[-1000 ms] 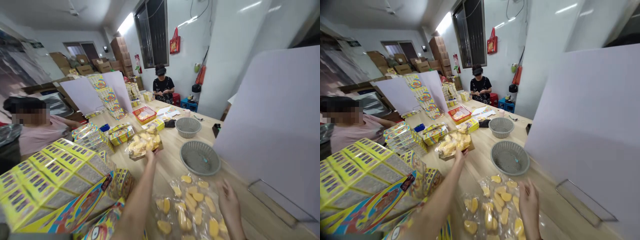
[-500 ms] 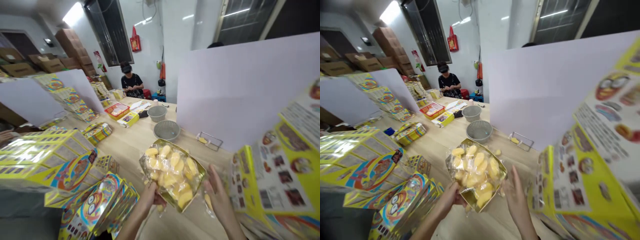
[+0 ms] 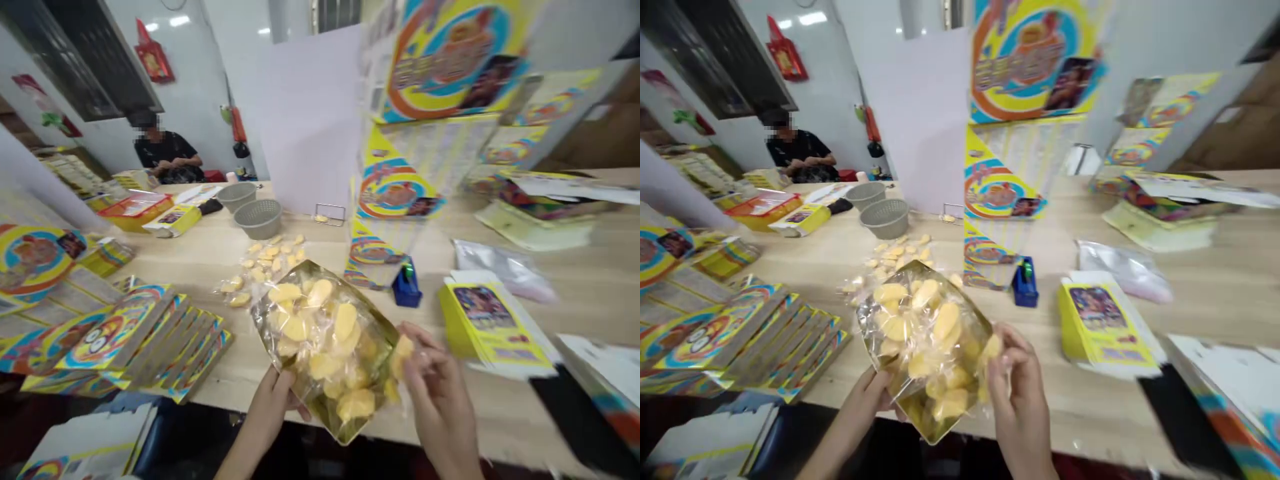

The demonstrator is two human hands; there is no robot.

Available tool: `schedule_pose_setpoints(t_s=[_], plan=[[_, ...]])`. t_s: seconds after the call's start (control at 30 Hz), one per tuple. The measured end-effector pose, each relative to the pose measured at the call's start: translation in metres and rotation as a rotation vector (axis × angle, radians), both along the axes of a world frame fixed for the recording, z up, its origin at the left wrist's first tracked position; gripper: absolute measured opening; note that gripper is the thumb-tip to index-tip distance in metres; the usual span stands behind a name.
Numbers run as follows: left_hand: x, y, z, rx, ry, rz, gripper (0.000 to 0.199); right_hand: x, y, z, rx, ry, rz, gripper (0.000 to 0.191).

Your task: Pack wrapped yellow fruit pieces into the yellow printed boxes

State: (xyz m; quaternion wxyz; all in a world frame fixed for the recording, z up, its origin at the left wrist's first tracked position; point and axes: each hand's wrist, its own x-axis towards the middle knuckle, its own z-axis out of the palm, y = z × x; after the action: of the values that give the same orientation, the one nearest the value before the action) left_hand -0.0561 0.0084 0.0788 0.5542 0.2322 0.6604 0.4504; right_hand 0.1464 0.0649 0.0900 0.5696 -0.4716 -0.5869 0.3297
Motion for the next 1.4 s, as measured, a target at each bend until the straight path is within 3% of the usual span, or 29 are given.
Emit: schedule_pose_setpoints(t_s=[0.1, 0.17, 0.27, 0.47, 0.7, 0.8, 0.87, 0.93, 1.0, 1.07, 1.13, 1.2, 1.33, 1.4], plan=[[0.027, -0.022, -0.007, -0.011, -0.072, -0.118, 0.026, 0.030, -0.042, 0.016, -0.269, 0.515, 0.043, 0.013], [0.044, -0.034, -0.014, -0.018, -0.078, -0.189, 0.026, 0.045, -0.062, 0.026, -0.303, 0.694, 0.035, 0.016], [0.068, -0.048, -0.022, -0.035, -0.084, -0.294, 0.028, 0.067, -0.085, 0.033, -0.275, 0.883, 0.018, 0.038], [0.107, -0.067, -0.019, -0.075, -0.112, -0.515, 0.021, 0.104, -0.118, 0.025, -0.257, 1.063, -0.050, 0.043], [0.121, -0.078, -0.025, -0.085, -0.060, -0.581, 0.020, 0.128, -0.125, 0.031, -0.150, 1.090, -0.025, 0.038], [0.122, -0.076, -0.023, -0.099, -0.033, -0.629, 0.021, 0.136, -0.121, 0.026, -0.083, 0.813, -0.081, 0.037], [0.127, -0.070, -0.018, -0.090, -0.003, -0.669, 0.021, 0.144, -0.120, 0.012, -0.027, 0.350, -0.168, 0.035], [0.136, -0.061, -0.013, -0.069, 0.032, -0.731, 0.020, 0.155, -0.122, -0.007, 0.013, -0.256, -0.273, 0.037], [0.152, -0.049, -0.012, -0.044, 0.064, -0.820, 0.019, 0.171, -0.130, -0.027, -0.015, -0.768, -0.358, 0.041], [0.175, -0.037, -0.017, -0.022, 0.074, -0.927, 0.019, 0.195, -0.146, -0.044, -0.118, -0.990, -0.386, 0.045], [0.203, -0.027, -0.025, -0.027, 0.059, -1.067, 0.019, 0.226, -0.167, -0.057, -0.260, -0.885, -0.314, 0.047], [0.236, -0.020, -0.035, -0.056, 0.038, -1.234, 0.019, 0.258, -0.191, -0.066, -0.376, -0.541, -0.300, 0.049], [0.306, -0.015, -0.058, -0.073, 0.004, -1.504, 0.024, 0.304, -0.239, -0.082, -0.522, 0.204, -0.593, 0.070], [0.338, -0.017, -0.073, -0.063, 0.003, -1.625, 0.026, 0.312, -0.261, -0.093, -0.665, 0.548, -0.575, 0.074]])
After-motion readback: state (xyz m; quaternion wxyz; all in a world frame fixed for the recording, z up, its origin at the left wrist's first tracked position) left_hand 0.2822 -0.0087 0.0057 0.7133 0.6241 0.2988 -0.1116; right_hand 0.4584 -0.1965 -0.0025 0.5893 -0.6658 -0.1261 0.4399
